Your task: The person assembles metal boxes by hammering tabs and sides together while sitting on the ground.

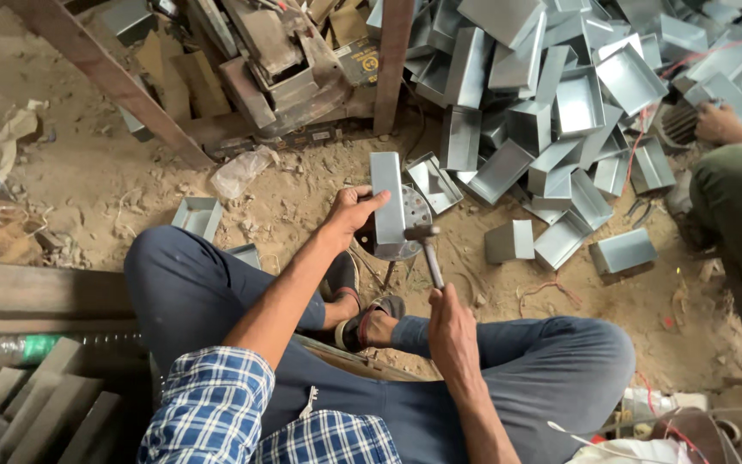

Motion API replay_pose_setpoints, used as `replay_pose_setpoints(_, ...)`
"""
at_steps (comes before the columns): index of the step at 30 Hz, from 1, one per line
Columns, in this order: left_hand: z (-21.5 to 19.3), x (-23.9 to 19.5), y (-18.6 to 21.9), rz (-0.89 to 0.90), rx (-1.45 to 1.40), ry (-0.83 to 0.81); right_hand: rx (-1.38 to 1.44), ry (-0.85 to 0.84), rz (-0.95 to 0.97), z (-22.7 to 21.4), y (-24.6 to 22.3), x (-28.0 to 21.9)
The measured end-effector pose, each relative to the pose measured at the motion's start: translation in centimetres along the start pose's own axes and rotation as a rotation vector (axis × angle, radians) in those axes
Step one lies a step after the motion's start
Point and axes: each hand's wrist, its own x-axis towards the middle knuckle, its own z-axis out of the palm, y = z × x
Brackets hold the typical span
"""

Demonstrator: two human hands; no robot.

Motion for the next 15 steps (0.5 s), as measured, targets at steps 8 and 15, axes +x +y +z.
replay_pose_setpoints(8,0.4,-3.0,-1.8,0.123,0.27,0.072,0.2,0.046,0.201,0.7,2.4,0.3)
replay_pose_setpoints(15,2.6,-8.1,-2.1,0.34,0.21,0.03,0.262,0.045,0.324,0.6,2.2,1.1)
